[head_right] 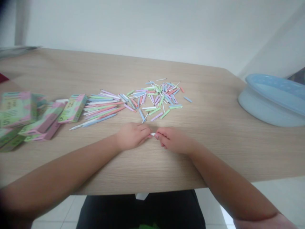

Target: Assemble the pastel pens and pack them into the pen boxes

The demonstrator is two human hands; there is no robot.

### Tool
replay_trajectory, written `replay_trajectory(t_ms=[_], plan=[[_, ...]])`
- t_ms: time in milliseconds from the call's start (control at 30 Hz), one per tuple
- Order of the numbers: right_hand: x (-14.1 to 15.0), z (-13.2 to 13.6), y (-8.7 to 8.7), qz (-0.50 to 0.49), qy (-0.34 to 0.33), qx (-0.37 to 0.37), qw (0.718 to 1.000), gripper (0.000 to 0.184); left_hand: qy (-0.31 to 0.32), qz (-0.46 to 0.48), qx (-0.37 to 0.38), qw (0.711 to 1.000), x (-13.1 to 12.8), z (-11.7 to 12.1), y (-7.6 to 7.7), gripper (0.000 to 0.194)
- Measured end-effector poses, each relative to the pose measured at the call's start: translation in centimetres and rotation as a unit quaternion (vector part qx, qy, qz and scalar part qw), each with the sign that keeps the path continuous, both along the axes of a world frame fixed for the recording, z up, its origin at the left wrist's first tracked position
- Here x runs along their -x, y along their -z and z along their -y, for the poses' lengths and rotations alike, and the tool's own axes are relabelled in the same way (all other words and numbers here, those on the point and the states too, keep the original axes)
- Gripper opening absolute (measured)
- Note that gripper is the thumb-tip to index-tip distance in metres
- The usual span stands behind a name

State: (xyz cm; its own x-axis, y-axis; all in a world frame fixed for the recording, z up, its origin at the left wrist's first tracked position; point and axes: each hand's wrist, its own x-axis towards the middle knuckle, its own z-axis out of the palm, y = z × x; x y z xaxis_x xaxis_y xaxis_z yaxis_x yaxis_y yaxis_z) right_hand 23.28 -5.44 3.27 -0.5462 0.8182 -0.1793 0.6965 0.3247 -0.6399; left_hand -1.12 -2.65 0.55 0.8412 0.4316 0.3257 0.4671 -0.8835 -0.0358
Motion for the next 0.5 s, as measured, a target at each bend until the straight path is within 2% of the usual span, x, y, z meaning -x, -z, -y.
replay_trajectory(t_ms=[67,133,167,233,300,367,500], plan=[[-0.35,-0.3,0.28,-0.095,0.034,0.179,0.979,0.038,0.023,-0.004,-0.053,0.998,0.01,0.26,-0.19,0.032],[-0.46,-0.52,0.66,-0.157,0.064,0.311,0.935,0.044,0.039,-0.005,-0.101,0.994,0.09,0.43,-0.45,0.029],[-0.4,-0.57,0.81,-0.175,0.076,0.348,0.918,0.047,0.044,-0.003,-0.121,0.992,0.14,0.47,-0.58,0.028],[-0.12,-0.55,0.95,-0.204,0.101,0.378,0.897,0.051,0.043,0.008,-0.141,0.989,0.26,0.42,-0.77,0.025],[0.17,-0.4,0.82,-0.255,0.122,0.355,0.891,0.054,0.031,0.025,-0.13,0.991,0.39,0.23,-0.83,0.023],[0.29,-0.21,0.54,-0.322,0.12,0.287,0.894,0.054,0.004,0.058,-0.084,0.995,0.51,-0.02,-0.77,0.024],[0.16,-0.07,0.41,-0.386,0.07,0.114,0.913,0.056,-0.029,0.148,0.08,0.985,0.68,-0.32,-0.57,0.03]])
